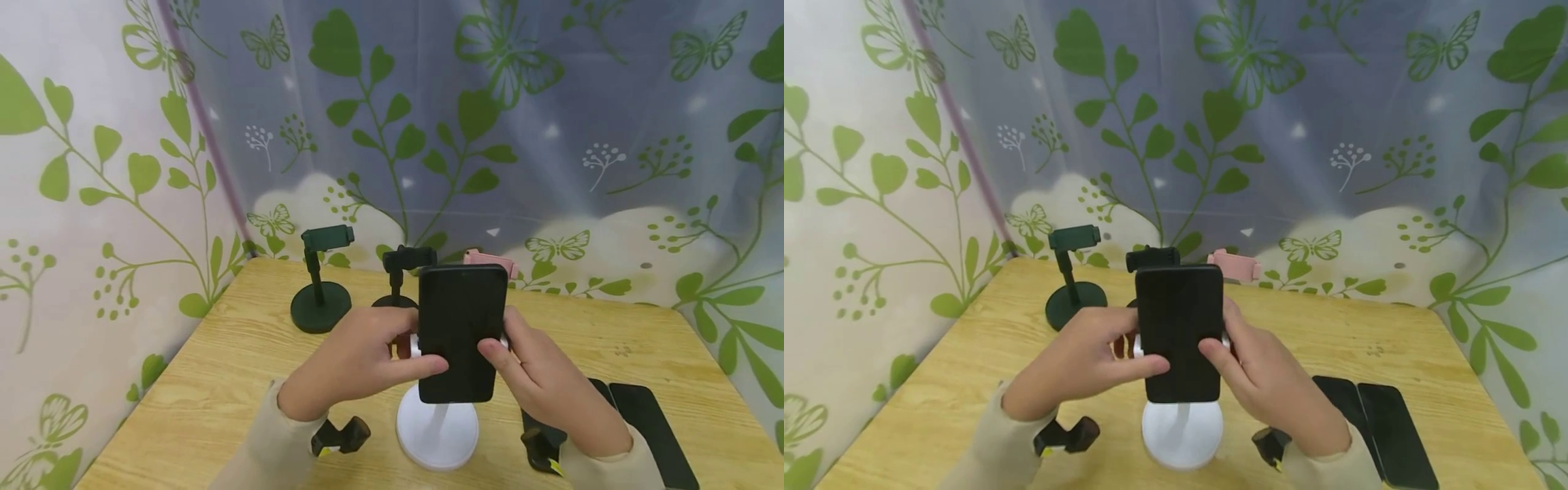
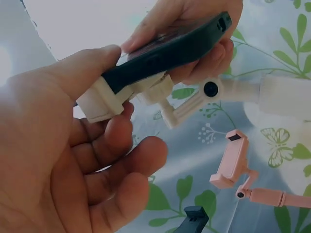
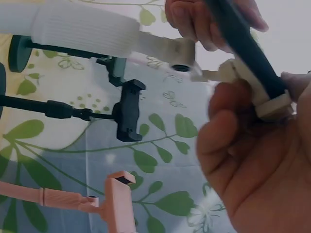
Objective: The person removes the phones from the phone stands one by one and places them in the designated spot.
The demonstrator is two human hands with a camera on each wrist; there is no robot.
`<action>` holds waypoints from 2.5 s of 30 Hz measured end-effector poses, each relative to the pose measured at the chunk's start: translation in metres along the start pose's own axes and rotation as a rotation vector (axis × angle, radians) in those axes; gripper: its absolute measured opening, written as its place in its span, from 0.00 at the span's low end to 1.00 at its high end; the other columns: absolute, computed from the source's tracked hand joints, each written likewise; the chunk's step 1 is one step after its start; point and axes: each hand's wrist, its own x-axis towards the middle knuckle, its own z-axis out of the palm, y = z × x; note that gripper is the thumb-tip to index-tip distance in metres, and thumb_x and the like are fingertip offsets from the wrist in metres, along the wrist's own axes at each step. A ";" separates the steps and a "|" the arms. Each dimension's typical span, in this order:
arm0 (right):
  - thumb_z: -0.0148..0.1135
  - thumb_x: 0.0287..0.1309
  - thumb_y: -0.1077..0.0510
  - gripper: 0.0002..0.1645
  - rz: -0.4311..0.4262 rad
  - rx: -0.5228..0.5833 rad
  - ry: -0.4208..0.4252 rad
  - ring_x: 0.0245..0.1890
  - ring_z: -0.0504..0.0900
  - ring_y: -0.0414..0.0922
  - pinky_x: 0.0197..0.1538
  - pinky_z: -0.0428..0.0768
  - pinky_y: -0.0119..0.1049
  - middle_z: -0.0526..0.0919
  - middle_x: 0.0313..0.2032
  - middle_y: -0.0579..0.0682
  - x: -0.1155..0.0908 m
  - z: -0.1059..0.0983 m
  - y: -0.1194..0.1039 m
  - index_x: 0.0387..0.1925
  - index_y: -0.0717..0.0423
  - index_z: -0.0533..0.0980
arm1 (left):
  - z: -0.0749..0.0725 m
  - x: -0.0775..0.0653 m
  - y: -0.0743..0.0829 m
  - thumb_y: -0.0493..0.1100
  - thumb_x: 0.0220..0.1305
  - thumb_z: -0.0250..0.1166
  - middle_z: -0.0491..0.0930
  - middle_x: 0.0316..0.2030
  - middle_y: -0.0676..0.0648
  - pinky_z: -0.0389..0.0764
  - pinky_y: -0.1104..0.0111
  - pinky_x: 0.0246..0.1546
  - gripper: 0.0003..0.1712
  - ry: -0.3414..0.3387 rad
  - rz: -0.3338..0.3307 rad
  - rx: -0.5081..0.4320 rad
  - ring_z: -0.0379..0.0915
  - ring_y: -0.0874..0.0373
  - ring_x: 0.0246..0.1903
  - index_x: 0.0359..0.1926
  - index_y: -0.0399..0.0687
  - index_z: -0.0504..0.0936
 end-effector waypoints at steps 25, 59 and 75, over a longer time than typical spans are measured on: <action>0.41 0.84 0.47 0.13 0.405 -0.217 -0.109 0.16 0.57 0.35 0.25 0.63 0.33 0.60 0.18 0.39 -0.007 -0.004 -0.019 0.49 0.48 0.70 | -0.006 -0.002 -0.003 0.50 0.72 0.67 0.68 0.20 0.63 0.66 0.74 0.21 0.13 0.020 0.032 -0.042 0.61 0.72 0.18 0.31 0.57 0.74; 0.45 0.82 0.58 0.24 0.269 0.035 0.004 0.12 0.57 0.36 0.20 0.63 0.35 0.58 0.14 0.35 -0.007 -0.008 -0.012 0.22 0.48 0.64 | 0.003 -0.001 0.011 0.51 0.82 0.54 0.74 0.22 0.60 0.78 0.69 0.26 0.12 -0.123 -0.180 -0.244 0.75 0.67 0.23 0.37 0.56 0.75; 0.48 0.81 0.58 0.17 0.228 -0.116 0.041 0.13 0.62 0.33 0.21 0.67 0.33 0.63 0.15 0.32 -0.005 -0.012 -0.013 0.30 0.43 0.70 | 0.005 -0.001 0.003 0.50 0.72 0.67 0.73 0.26 0.61 0.71 0.71 0.25 0.11 0.016 -0.145 -0.163 0.67 0.66 0.22 0.41 0.54 0.74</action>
